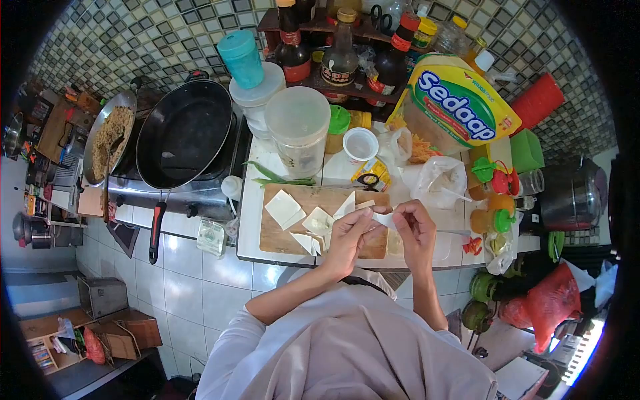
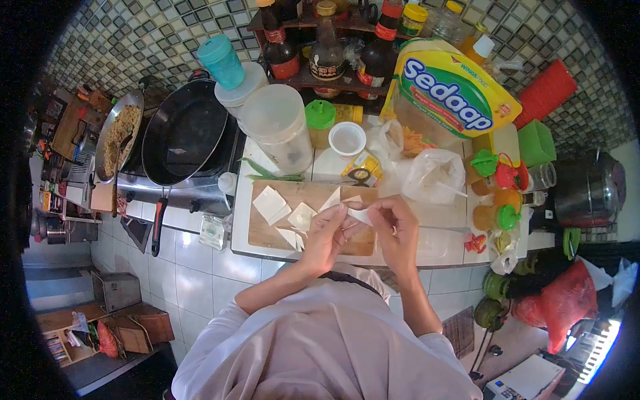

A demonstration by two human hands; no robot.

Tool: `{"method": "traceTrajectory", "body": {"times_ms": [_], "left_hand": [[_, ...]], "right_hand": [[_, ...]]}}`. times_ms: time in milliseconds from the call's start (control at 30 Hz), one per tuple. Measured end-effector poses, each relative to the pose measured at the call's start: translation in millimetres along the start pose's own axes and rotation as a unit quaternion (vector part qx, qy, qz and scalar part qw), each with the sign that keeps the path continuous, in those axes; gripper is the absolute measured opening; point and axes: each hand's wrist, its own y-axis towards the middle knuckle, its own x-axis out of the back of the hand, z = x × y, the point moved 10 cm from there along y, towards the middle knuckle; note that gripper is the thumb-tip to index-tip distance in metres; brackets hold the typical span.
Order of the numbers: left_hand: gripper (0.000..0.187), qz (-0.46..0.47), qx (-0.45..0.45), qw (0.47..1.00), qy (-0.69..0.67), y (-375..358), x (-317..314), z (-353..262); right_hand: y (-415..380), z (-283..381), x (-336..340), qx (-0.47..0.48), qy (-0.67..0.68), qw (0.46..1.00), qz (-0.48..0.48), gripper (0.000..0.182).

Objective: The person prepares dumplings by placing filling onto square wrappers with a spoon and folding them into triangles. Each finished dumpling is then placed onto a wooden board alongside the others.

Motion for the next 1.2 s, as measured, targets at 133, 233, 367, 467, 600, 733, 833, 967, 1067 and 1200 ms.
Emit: {"method": "traceTrajectory", "body": {"times_ms": [133, 233, 367, 467, 600, 733, 833, 967, 1067, 1200], "left_hand": [[0.024, -0.018, -0.005, 1.000, 0.013, -3, -8, 1], [0.022, 0.020, 0.039, 0.993, 0.108, -2, -10, 17], [0.018, -0.016, 0.050, 0.991, 0.123, -2, 0, 18], [0.021, -0.004, 0.029, 0.990, 0.139, -3, -5, 13], [0.024, 0.012, -0.010, 0.987, 0.160, -1, -10, 6], [0.025, 0.007, 0.001, 0.986, 0.167, -2, -7, 7], [0.023, -0.003, -0.004, 0.986, 0.167, -1, -6, 5], [0.020, 0.037, 0.015, 0.980, 0.197, -1, -7, 12], [0.017, 0.051, 0.014, 0.971, 0.231, -2, -10, 6], [0.016, 0.023, -0.074, 0.873, 0.482, -10, -14, -61]], "right_hand": [[-2, -3, 5, -0.017, 0.058, 0.998, -0.018, 0.004], [-4, -7, 7, -0.038, 0.072, 0.996, -0.038, 0.004], [-6, -16, 5, -0.088, 0.111, 0.989, -0.049, 0.007], [-6, -21, 4, -0.090, 0.139, 0.984, -0.064, 0.009], [-4, -15, 1, -0.070, 0.095, 0.992, -0.054, 0.010], [-4, -14, -1, -0.063, 0.106, 0.991, -0.055, 0.009], [-3, -8, 0, -0.038, 0.077, 0.995, -0.057, 0.008], [-2, -7, 1, -0.008, -0.003, 0.999, -0.043, 0.007], [-4, -7, -3, -0.055, 0.078, 0.994, -0.053, 0.006], [2, 2, 5, 0.004, 0.060, 0.996, -0.067, 0.007]]}}
